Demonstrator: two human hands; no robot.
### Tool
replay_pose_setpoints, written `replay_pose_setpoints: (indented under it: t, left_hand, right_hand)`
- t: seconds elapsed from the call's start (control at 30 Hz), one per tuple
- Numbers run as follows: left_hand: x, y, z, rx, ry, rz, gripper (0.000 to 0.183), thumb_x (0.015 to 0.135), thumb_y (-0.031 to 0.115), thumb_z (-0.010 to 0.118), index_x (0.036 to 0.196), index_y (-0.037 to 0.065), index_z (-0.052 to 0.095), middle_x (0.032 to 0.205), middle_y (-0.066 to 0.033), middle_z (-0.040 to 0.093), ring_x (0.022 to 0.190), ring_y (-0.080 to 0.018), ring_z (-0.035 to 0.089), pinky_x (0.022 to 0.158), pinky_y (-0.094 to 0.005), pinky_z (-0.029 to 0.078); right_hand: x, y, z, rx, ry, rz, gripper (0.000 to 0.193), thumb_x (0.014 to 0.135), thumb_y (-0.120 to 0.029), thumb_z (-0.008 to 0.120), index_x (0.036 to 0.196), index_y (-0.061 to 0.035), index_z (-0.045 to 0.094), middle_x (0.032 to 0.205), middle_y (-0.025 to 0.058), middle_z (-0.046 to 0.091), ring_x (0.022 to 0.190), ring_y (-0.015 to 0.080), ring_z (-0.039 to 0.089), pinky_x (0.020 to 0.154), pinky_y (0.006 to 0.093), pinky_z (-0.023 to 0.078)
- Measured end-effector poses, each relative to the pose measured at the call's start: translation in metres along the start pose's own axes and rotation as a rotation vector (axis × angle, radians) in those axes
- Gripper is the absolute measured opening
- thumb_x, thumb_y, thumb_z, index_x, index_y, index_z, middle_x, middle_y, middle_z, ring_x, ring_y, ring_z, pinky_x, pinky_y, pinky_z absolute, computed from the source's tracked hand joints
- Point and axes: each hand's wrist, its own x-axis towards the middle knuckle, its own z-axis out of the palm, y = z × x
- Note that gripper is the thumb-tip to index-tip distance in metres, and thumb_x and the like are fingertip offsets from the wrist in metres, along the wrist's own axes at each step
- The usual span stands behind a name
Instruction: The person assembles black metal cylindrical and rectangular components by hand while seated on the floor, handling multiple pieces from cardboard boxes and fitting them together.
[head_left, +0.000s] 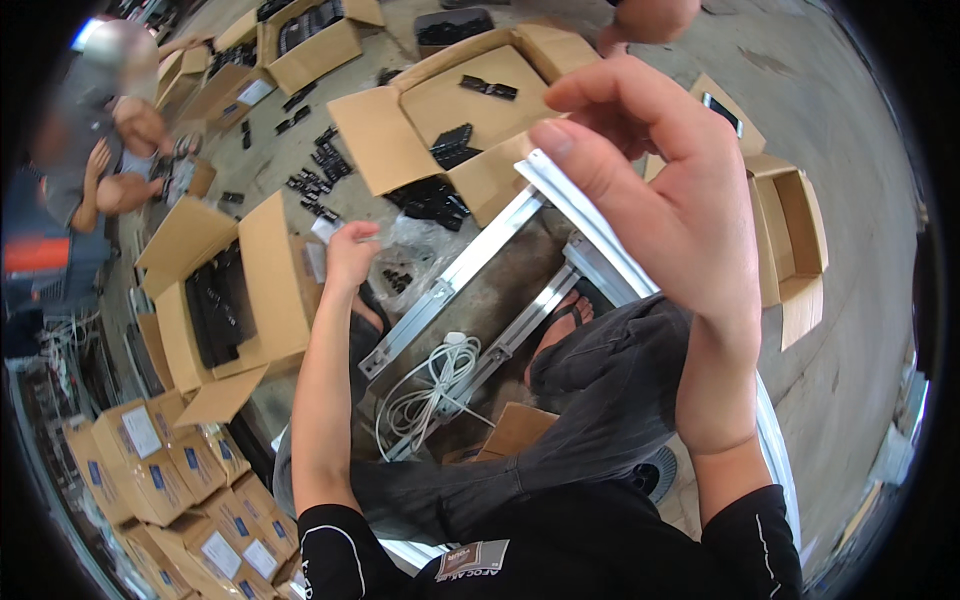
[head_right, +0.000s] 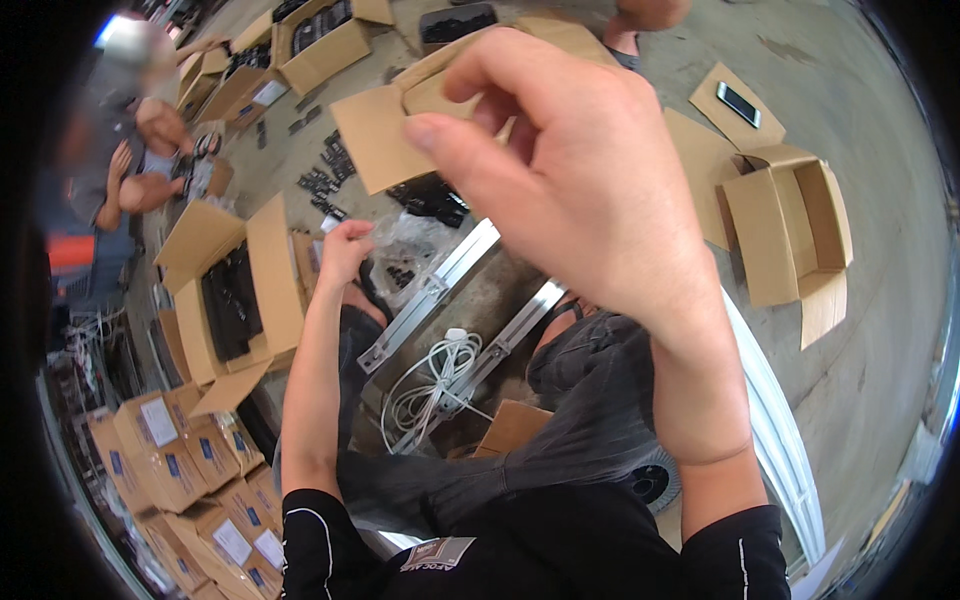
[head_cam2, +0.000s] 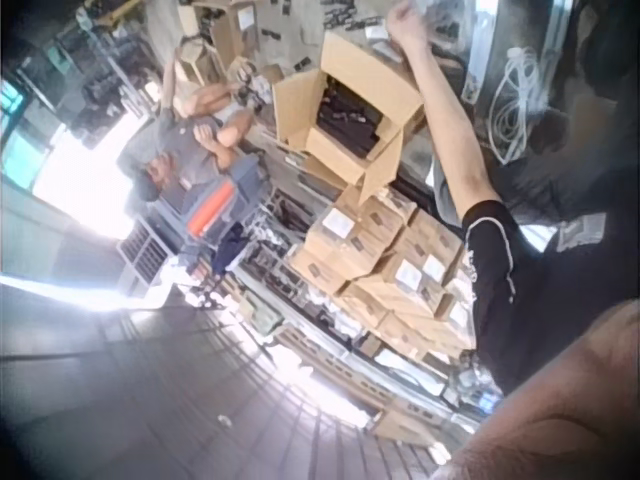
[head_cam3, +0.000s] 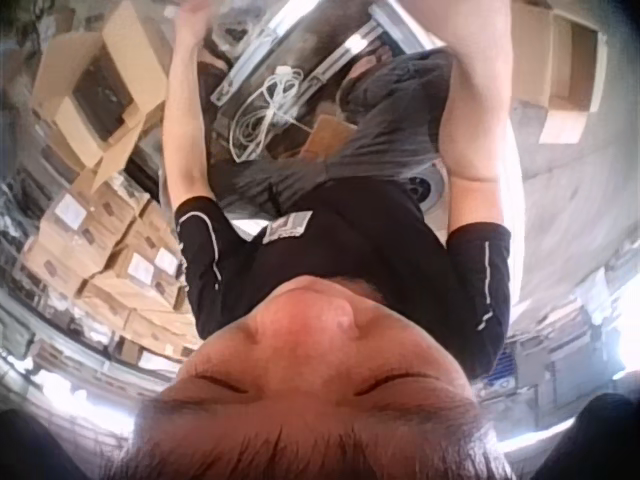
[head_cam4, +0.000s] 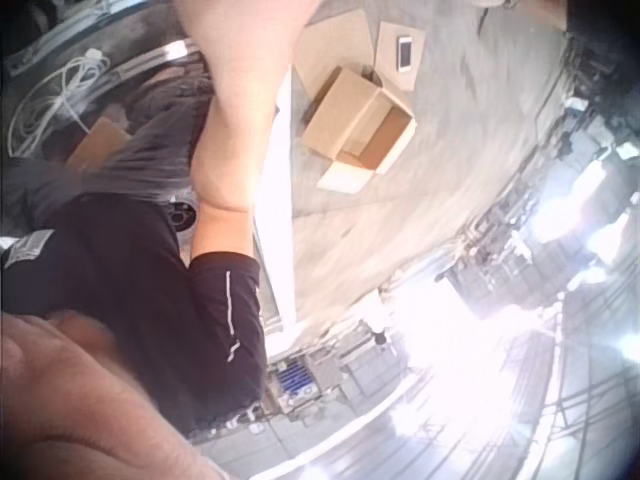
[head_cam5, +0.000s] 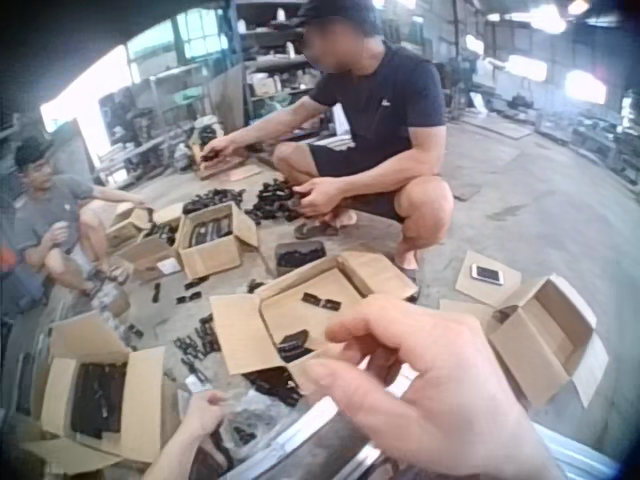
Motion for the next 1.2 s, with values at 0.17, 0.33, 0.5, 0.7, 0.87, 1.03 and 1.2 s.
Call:
replay_pose_setpoints:
  t: [0.17,0.33,0.5,0.7,0.87,1.03,1.2]
  left_hand:
    - [-0.062,0.044,-0.035,0.152,-0.117,0.232,0.02,0.082,-0.002,0.066,0.102,-0.002,0.068,0.089,-0.0061,0.069,0.074,-0.0118,0.063,0.066,-0.0289,0.053]
    - [-0.129,0.095,-0.094,0.37,-0.087,0.27,0.025,0.084,0.013,0.072,0.103,-0.003,0.068,0.092,-0.0163,0.071,0.081,-0.024,0.07,0.074,-0.0351,0.055]
    - [-0.156,0.088,-0.155,0.319,0.075,0.261,0.028,0.087,0.017,0.07,0.106,-0.003,0.067,0.099,-0.0183,0.07,0.08,-0.0257,0.07,0.074,-0.036,0.055]
    - [-0.139,-0.038,-0.252,0.715,0.398,0.094,0.048,0.089,0.034,0.066,0.115,-0.006,0.064,0.106,-0.0253,0.067,0.104,-0.0396,0.064,0.091,-0.0449,0.051]
    - [-0.134,-0.035,-0.224,0.713,0.368,-0.083,0.059,0.09,0.036,0.062,0.131,-0.006,0.057,0.132,-0.0287,0.058,0.127,-0.039,0.054,0.107,-0.0431,0.043]
    - [-0.147,-0.07,-0.221,0.604,0.29,-0.123,0.063,0.094,0.039,0.059,0.137,-0.006,0.051,0.134,-0.0288,0.057,0.128,-0.0406,0.053,0.108,-0.0438,0.042]
    - [-0.144,-0.094,-0.244,0.415,0.401,-0.177,0.06,0.095,0.039,0.057,0.133,-0.007,0.054,0.129,-0.0291,0.06,0.125,-0.0401,0.056,0.107,-0.0449,0.042]
  right_hand:
    - [-0.005,-0.005,0.019,0.04,-0.004,-0.073,0.021,0.087,-0.018,0.074,0.092,0.0,0.063,0.067,0.0087,0.061,0.055,0.016,0.059,0.053,0.0299,0.046]
    - [-0.011,-0.015,0.034,-0.077,-0.213,-0.071,0.025,0.089,-0.023,0.071,0.096,-0.0014,0.062,0.074,0.0145,0.065,0.065,0.0281,0.066,0.059,0.037,0.05]
    - [-0.019,-0.002,0.048,-0.271,-0.379,-0.131,0.029,0.09,-0.028,0.067,0.103,-0.0024,0.061,0.083,0.0159,0.068,0.077,0.0361,0.066,0.069,0.0443,0.051]
    - [-0.02,-0.014,0.07,-0.311,-0.467,-0.173,0.03,0.09,-0.028,0.066,0.105,-0.0033,0.059,0.085,0.016,0.068,0.079,0.0362,0.067,0.07,0.0453,0.051]
    - [-0.018,-0.009,0.081,-0.359,-0.513,-0.135,0.03,0.09,-0.028,0.067,0.104,-0.0028,0.06,0.087,0.016,0.068,0.082,0.0358,0.067,0.072,0.0452,0.051]
    - [-0.016,-0.006,0.097,-0.375,-0.534,-0.144,0.031,0.089,-0.027,0.068,0.105,-0.0021,0.062,0.087,0.0157,0.068,0.083,0.0354,0.067,0.072,0.0445,0.052]
    - [-0.017,-0.011,0.097,-0.342,-0.507,-0.134,0.029,0.088,-0.022,0.071,0.107,-0.0021,0.062,0.084,0.0143,0.067,0.066,0.0285,0.066,0.065,0.0399,0.051]
